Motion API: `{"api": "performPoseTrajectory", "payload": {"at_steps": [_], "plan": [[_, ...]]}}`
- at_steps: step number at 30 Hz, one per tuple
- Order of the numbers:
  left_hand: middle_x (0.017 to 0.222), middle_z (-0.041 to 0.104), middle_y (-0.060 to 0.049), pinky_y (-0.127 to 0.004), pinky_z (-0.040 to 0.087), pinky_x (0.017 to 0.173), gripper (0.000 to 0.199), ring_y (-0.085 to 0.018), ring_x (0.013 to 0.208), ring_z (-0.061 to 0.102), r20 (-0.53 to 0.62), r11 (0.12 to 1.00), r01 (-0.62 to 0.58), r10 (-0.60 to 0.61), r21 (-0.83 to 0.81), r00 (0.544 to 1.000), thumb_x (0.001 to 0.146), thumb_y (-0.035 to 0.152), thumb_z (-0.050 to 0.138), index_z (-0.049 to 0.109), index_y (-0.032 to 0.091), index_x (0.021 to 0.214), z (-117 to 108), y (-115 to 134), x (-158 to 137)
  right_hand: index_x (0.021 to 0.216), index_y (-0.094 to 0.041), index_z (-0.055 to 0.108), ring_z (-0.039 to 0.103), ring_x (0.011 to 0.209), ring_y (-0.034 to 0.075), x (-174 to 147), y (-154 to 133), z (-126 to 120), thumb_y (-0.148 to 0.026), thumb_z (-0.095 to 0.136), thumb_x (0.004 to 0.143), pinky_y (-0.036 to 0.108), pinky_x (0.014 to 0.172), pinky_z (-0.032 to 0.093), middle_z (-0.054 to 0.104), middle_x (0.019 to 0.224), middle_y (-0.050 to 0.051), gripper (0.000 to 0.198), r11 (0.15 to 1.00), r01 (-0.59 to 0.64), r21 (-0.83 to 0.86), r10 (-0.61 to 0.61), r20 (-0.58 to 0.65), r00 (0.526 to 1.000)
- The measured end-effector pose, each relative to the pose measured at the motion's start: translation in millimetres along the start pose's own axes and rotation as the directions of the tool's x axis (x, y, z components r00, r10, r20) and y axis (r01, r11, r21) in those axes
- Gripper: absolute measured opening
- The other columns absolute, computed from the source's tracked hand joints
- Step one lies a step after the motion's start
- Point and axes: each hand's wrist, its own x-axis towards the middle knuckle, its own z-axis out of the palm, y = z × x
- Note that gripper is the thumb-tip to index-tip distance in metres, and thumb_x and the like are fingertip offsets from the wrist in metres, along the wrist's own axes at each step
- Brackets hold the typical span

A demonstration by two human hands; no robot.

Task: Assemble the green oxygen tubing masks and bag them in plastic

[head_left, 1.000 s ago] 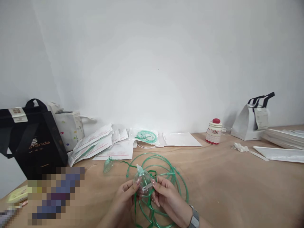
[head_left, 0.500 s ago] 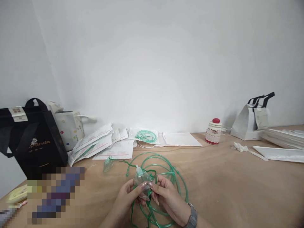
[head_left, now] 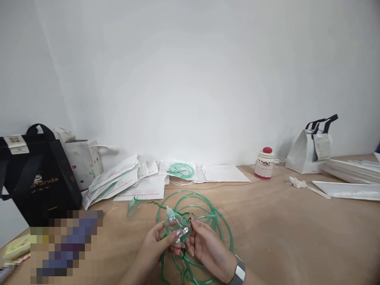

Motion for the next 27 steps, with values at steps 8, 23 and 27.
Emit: {"api": "performPoseTrajectory", "payload": {"at_steps": [8,23,27], "plan": [[0.052,0.066,0.0,-0.017,0.045,0.041,0.032,-0.008,0.04,0.056,0.029,0.995,-0.082,0.081,0.057,0.996,0.058,0.034,0.076,0.059,0.013,0.074,-4.8,-8.6,3.8,0.079,-0.013,0.054,0.055,0.056,0.01,-3.7,0.5,3.8,-0.031,0.067,0.073,0.019,0.049,0.036,0.059,0.065,0.001,0.023,0.977,0.042,-0.208,-0.024,0.09,0.996],[0.046,0.057,0.003,-0.017,0.034,0.042,0.026,-0.005,0.04,0.046,0.016,0.999,-0.034,0.033,0.029,0.999,0.063,0.034,0.073,0.059,0.013,0.057,-10.8,-7.9,3.5,0.076,-0.021,0.054,0.046,0.071,0.016,-13.1,-6.1,-1.8,-0.04,0.056,0.079,0.027,0.065,0.035,0.051,0.077,0.001,0.019,0.286,0.195,-0.938,-0.273,0.116,0.955],[0.05,0.059,0.002,-0.019,0.037,0.048,0.026,-0.007,0.045,0.048,0.039,1.0,-0.008,0.008,-0.004,0.999,0.059,0.035,0.075,0.061,0.013,0.061,-7.7,-8.2,1.7,0.068,-0.019,0.049,0.039,0.056,0.011,-8.7,-1.0,-4.0,-0.043,0.046,0.084,0.023,0.054,0.031,0.044,0.059,-0.004,0.029,0.478,0.177,-0.861,-0.132,0.129,0.983]]}}
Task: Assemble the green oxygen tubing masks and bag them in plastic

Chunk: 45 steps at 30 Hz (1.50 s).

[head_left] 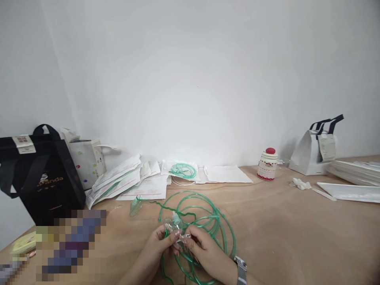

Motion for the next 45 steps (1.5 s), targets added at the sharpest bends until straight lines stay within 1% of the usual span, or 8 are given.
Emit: {"api": "performPoseTrajectory", "payload": {"at_steps": [3,5,9,16,23,33,39,45], "plan": [[0.055,0.063,0.0,-0.02,0.04,0.053,0.028,-0.008,0.049,0.053,-0.038,0.999,0.04,-0.041,-0.025,0.998,0.058,0.039,0.074,0.063,0.014,0.061,0.7,0.6,1.0,0.062,-0.019,0.045,0.032,0.044,0.008,5.1,9.0,0.5,-0.051,0.05,0.079,0.021,0.043,0.024,0.039,0.05,-0.006,0.036,0.984,-0.098,0.149,0.098,0.009,0.995],[0.054,0.065,-0.001,-0.022,0.042,0.056,0.03,-0.01,0.051,0.055,-0.058,0.998,0.058,-0.06,-0.035,0.997,0.058,0.042,0.074,0.063,0.014,0.06,1.0,1.9,1.9,0.061,-0.018,0.046,0.031,0.037,0.006,8.8,14.1,-0.5,-0.057,0.051,0.074,0.02,0.038,0.02,0.042,0.047,-0.007,0.041,0.955,-0.159,0.252,0.152,0.045,0.987],[0.052,0.065,-0.002,-0.023,0.042,0.055,0.033,-0.011,0.05,0.056,-0.059,0.998,0.057,-0.059,-0.029,0.996,0.055,0.045,0.074,0.064,0.013,0.058,2.0,4.7,2.1,0.06,-0.016,0.051,0.033,0.032,0.004,13.6,19.9,-1.6,-0.063,0.05,0.07,0.019,0.034,0.02,0.046,0.044,-0.005,0.049,0.917,-0.193,0.348,0.167,0.103,0.981],[0.052,0.064,-0.002,-0.023,0.041,0.055,0.031,-0.011,0.049,0.054,-0.018,1.0,0.015,-0.015,-0.016,1.0,0.058,0.044,0.073,0.067,0.013,0.057,4.1,3.4,0.2,0.059,-0.016,0.051,0.032,0.03,0.003,13.6,22.7,-1.0,-0.061,0.052,0.071,0.018,0.032,0.018,0.045,0.042,-0.007,0.047,0.925,-0.198,0.325,0.182,0.079,0.98],[0.056,0.065,-0.002,-0.024,0.042,0.056,0.028,-0.012,0.052,0.054,0.006,0.999,-0.048,0.048,-0.011,0.999,0.066,0.041,0.068,0.069,0.014,0.066,2.3,-2.5,0.4,0.052,-0.015,0.052,0.028,0.028,0.003,13.7,10.9,-7.0,-0.061,0.054,0.068,0.02,0.032,0.013,0.042,0.035,-0.007,0.048,0.943,-0.215,0.256,0.211,0.045,0.977],[0.054,0.063,-0.001,-0.024,0.044,0.058,0.029,-0.012,0.054,0.054,-0.007,0.998,-0.054,0.054,0.026,0.999,0.061,0.043,0.071,0.069,0.014,0.063,3.9,-3.2,0.2,0.049,-0.017,0.051,0.026,0.026,0.004,13.2,9.4,-7.8,-0.057,0.055,0.07,0.022,0.034,0.013,0.042,0.032,-0.007,0.046,0.936,-0.223,0.271,0.228,0.015,0.974],[0.058,0.064,-0.002,-0.024,0.043,0.059,0.025,-0.013,0.058,0.054,0.008,0.993,-0.103,0.103,0.051,0.995,0.069,0.04,0.066,0.069,0.015,0.069,1.4,-9.3,0.9,0.046,-0.016,0.053,0.026,0.027,0.004,12.9,10.8,-8.9,-0.054,0.056,0.071,0.021,0.035,0.016,0.042,0.032,-0.007,0.046,0.947,-0.215,0.238,0.218,0.011,0.976],[0.057,0.062,-0.002,-0.025,0.042,0.059,0.026,-0.013,0.057,0.052,0.02,0.988,-0.13,0.129,0.085,0.991,0.07,0.039,0.064,0.069,0.014,0.07,-4.2,-15.3,5.8,0.048,-0.017,0.052,0.033,0.031,0.006,11.7,14.5,-5.2,-0.058,0.05,0.072,0.021,0.037,0.023,0.042,0.035,-0.005,0.048,0.971,-0.179,0.158,0.188,-0.046,0.981]]}}
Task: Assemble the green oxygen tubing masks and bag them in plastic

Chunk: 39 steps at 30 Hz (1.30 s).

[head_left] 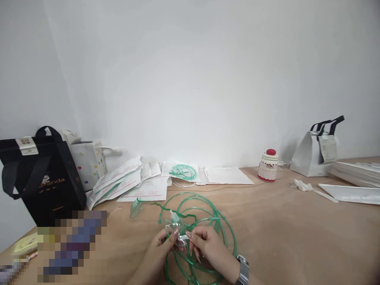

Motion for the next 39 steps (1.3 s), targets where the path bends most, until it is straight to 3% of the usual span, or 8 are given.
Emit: {"api": "performPoseTrajectory", "payload": {"at_steps": [10,14,18,21,24,30,35,39], "plan": [[0.057,0.061,-0.001,-0.025,0.041,0.058,0.028,-0.013,0.057,0.051,0.036,0.999,-0.01,0.008,0.041,0.999,0.075,0.04,0.059,0.065,0.014,0.067,2.1,2.7,-1.6,0.047,-0.016,0.051,0.033,0.029,0.006,-4.2,-1.2,4.1,-0.058,0.046,0.074,0.02,0.034,0.022,0.04,0.034,-0.005,0.05,0.997,-0.027,-0.072,0.025,-0.026,0.999],[0.058,0.062,0.0,-0.024,0.04,0.059,0.02,-0.012,0.059,0.053,0.027,0.997,-0.025,0.023,0.077,0.999,0.066,0.032,0.07,0.062,0.014,0.06,2.9,5.6,-3.0,0.047,-0.015,0.053,0.034,0.03,0.006,-4.2,-3.0,5.4,-0.06,0.049,0.072,0.02,0.035,0.023,0.04,0.034,-0.005,0.051,0.997,-0.016,-0.076,0.013,-0.036,0.999],[0.06,0.064,0.0,-0.024,0.04,0.06,0.017,-0.012,0.06,0.054,0.027,0.995,-0.023,0.021,0.097,0.999,0.063,0.028,0.073,0.063,0.014,0.063,1.5,11.3,-2.5,0.051,-0.014,0.053,0.031,0.028,0.004,-1.2,-5.3,5.2,-0.063,0.053,0.066,0.019,0.032,0.02,0.044,0.035,-0.005,0.051,0.994,-0.055,0.091,0.05,0.056,0.997],[0.062,0.064,0.001,-0.024,0.041,0.062,0.013,-0.012,0.062,0.054,0.025,0.999,-0.035,0.034,0.037,0.999,0.065,0.026,0.072,0.065,0.015,0.067,1.6,18.4,-2.8,0.058,-0.012,0.056,0.039,0.031,0.005,0.1,-7.4,2.3,-0.063,0.054,0.067,0.018,0.033,0.027,0.053,0.044,-0.001,0.052,0.929,-0.197,0.313,0.147,0.177,0.973],[0.066,0.065,0.0,-0.024,0.041,0.065,0.013,-0.012,0.065,0.055,0.091,0.998,0.003,0.002,-0.06,0.996,0.067,0.025,0.07,0.066,0.016,0.075,3.5,26.1,-6.3,0.069,-0.009,0.059,0.052,0.04,0.008,-2.4,-8.4,0.3,-0.06,0.049,0.073,0.021,0.044,0.039,0.061,0.057,0.005,0.053,0.802,-0.354,0.481,0.228,0.301,0.926],[0.068,0.066,-0.003,-0.025,0.041,0.061,0.019,-0.013,0.062,0.055,0.303,0.988,0.127,-0.097,-0.084,0.948,0.066,0.023,0.071,0.068,0.014,0.083,7.5,40.6,-17.8,0.077,-0.013,0.059,0.058,0.058,0.011,-12.2,-5.2,8.4,-0.04,0.062,0.075,0.022,0.057,0.041,0.062,0.064,0.002,0.027,0.58,-0.435,0.689,0.185,0.408,0.894],[0.065,0.063,-0.002,-0.026,0.041,0.068,0.014,-0.013,0.063,0.054,0.34,0.989,0.129,-0.097,-0.071,0.935,0.066,0.022,0.071,0.068,0.014,0.077,11.0,46.4,-20.4,0.077,-0.013,0.061,0.056,0.063,0.01,-14.2,-13.3,7.5,-0.027,0.07,0.069,0.022,0.061,0.04,0.063,0.07,0.001,0.019,0.511,-0.347,0.786,0.044,0.379,0.924],[0.062,0.062,-0.002,-0.023,0.04,0.058,0.014,-0.011,0.058,0.052,0.292,0.997,0.076,-0.069,-0.014,0.954,0.066,0.025,0.07,0.066,0.014,0.073,10.6,39.8,-16.6,0.067,-0.011,0.06,0.052,0.055,0.008,-12.2,-22.5,1.7,-0.025,0.073,0.066,0.02,0.054,0.037,0.06,0.062,0.0,0.019,0.559,-0.223,0.798,-0.016,0.279,0.96]]}}
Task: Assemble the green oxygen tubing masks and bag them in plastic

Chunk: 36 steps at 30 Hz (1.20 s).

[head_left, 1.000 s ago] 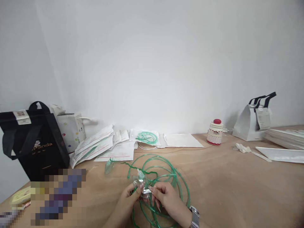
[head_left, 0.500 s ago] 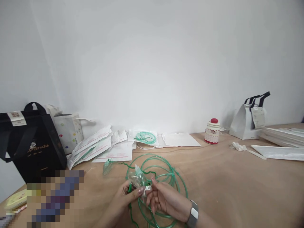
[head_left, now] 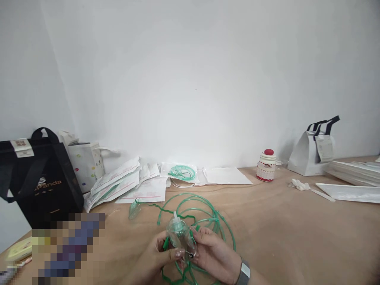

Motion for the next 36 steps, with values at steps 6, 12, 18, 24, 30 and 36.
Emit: {"api": "performPoseTrajectory", "payload": {"at_steps": [6,12,18,24,30,36], "plan": [[0.061,0.064,-0.002,-0.021,0.04,0.048,0.022,-0.01,0.05,0.051,-0.105,0.996,0.007,0.003,0.094,0.994,0.065,0.031,0.071,0.066,0.013,0.076,-3.4,-8.0,3.6,0.061,-0.014,0.053,0.037,0.043,0.004,-1.6,1.6,5.7,-0.031,0.073,0.066,0.017,0.044,0.027,0.048,0.049,-0.006,0.027,0.947,0.208,-0.245,-0.245,-0.131,0.961],[0.055,0.06,0.001,-0.019,0.038,0.043,0.024,-0.008,0.044,0.047,-0.169,0.992,0.009,0.013,0.129,0.986,0.065,0.035,0.07,0.063,0.013,0.072,-3.8,-7.9,5.0,0.065,-0.014,0.054,0.047,0.051,0.008,-2.1,-2.6,8.6,-0.036,0.071,0.067,0.021,0.05,0.036,0.054,0.058,-0.003,0.028,0.948,0.167,-0.271,-0.2,-0.101,0.975],[0.045,0.053,0.004,-0.018,0.03,0.039,0.026,-0.006,0.039,0.041,-0.239,0.986,0.033,0.007,0.162,0.971,0.064,0.037,0.07,0.062,0.013,0.066,-4.9,-11.9,5.2,0.068,-0.014,0.055,0.05,0.051,0.009,-1.0,-8.7,4.3,-0.036,0.069,0.068,0.023,0.052,0.039,0.056,0.059,-0.003,0.026,0.934,0.143,-0.327,-0.176,-0.072,0.982],[0.044,0.053,0.005,-0.018,0.03,0.039,0.024,-0.006,0.04,0.042,-0.246,0.991,0.041,-0.008,0.131,0.969,0.065,0.037,0.07,0.063,0.014,0.068,-3.8,-8.4,4.9,0.073,-0.017,0.053,0.054,0.057,0.01,0.8,-8.5,1.1,-0.034,0.074,0.063,0.024,0.056,0.041,0.059,0.064,-0.003,0.029,0.903,0.129,-0.409,-0.194,-0.12,0.974],[0.047,0.056,0.003,-0.018,0.031,0.041,0.023,-0.007,0.04,0.044,-0.214,0.995,0.04,-0.02,0.089,0.977,0.066,0.036,0.07,0.063,0.013,0.065,-1.4,-7.1,4.5,0.068,-0.015,0.057,0.052,0.047,0.01,5.0,-11.5,-5.8,-0.048,0.063,0.07,0.023,0.05,0.038,0.058,0.054,-0.002,0.034,0.752,0.059,-0.656,-0.128,-0.059,0.99],[0.045,0.056,0.004,-0.018,0.029,0.041,0.022,-0.007,0.04,0.044,-0.207,0.999,0.035,-0.031,0.016,0.978,0.066,0.035,0.069,0.062,0.014,0.064,0.2,-9.0,5.3,0.054,-0.016,0.057,0.049,0.044,0.011,5.5,-8.8,-5.6,-0.053,0.058,0.072,0.024,0.048,0.035,0.054,0.046,-0.002,0.041,0.638,0.073,-0.767,-0.218,-0.089,0.972]]}}
